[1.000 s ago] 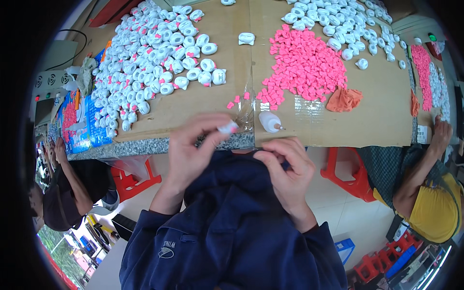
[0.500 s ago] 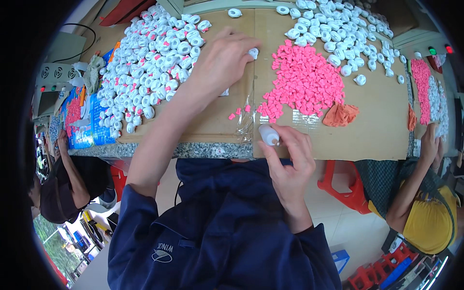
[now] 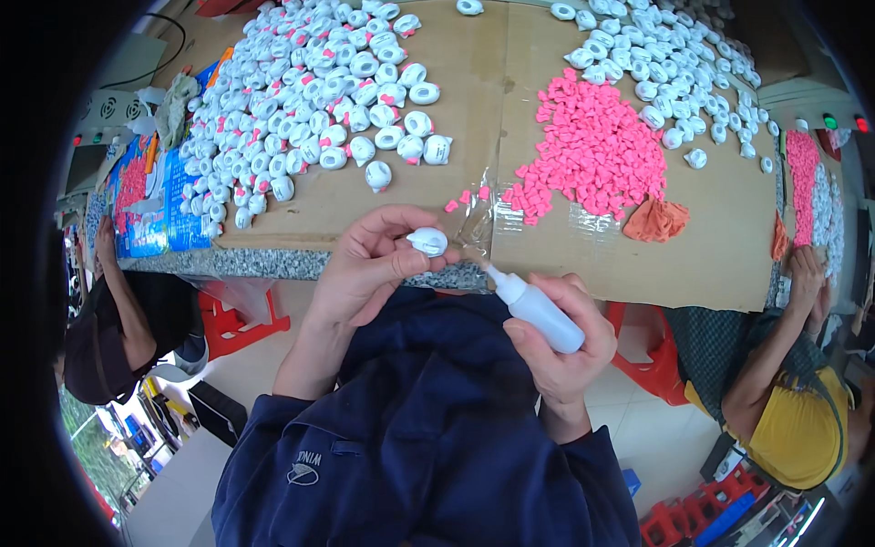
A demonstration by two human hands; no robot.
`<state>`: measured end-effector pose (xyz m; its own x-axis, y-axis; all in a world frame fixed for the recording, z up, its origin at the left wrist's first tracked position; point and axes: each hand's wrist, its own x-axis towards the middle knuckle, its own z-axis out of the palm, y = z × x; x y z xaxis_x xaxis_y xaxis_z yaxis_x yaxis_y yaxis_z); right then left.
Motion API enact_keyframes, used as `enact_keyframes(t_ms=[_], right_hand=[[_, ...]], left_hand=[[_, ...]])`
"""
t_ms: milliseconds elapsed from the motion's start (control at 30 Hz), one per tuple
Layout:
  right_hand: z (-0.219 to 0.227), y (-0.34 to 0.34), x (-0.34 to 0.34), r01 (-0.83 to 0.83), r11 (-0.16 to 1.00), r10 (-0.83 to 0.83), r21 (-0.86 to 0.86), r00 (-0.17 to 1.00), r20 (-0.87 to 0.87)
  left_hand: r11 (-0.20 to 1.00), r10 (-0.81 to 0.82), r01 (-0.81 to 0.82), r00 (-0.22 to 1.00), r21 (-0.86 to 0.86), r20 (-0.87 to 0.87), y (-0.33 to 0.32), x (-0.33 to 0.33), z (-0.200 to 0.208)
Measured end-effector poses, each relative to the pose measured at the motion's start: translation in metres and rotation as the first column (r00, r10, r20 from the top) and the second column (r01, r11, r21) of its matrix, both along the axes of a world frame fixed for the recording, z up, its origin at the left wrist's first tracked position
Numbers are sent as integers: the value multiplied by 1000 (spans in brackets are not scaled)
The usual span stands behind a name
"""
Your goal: Assembling small plastic toy components by applying glue from a bottle.
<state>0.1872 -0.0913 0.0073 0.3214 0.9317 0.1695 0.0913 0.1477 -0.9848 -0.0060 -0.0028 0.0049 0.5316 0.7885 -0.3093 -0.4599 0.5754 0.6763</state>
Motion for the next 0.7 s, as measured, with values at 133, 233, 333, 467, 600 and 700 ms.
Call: enact_keyframes(t_ms=[133, 233, 333, 467, 600, 700], right_hand=[[4, 1, -2, -50, 999, 50, -9, 997, 54], [7, 2, -5, -27, 998, 29, -51, 999, 36], [8, 2, -4, -28, 997, 31, -78, 999, 41], [9, 2, -4, -48, 993, 54, -109, 997, 53], [8, 1, -1, -71, 991, 79, -116, 995, 68], [9, 1, -1, -48, 994, 53, -98, 997, 52]], left_hand=[[999, 38, -37, 998, 31, -47, -7, -2, -5], [996, 79, -77, 996, 47, -40, -8, 0, -6], [997, 66, -64, 995, 35, -81, -9, 1, -6], [999, 46, -46, 991, 5, -126, -9, 1, -3], [998, 56, -53, 993, 37, -103, -10, 2, -7], [997, 61, -56, 993, 44, -104, -10, 2, -7]])
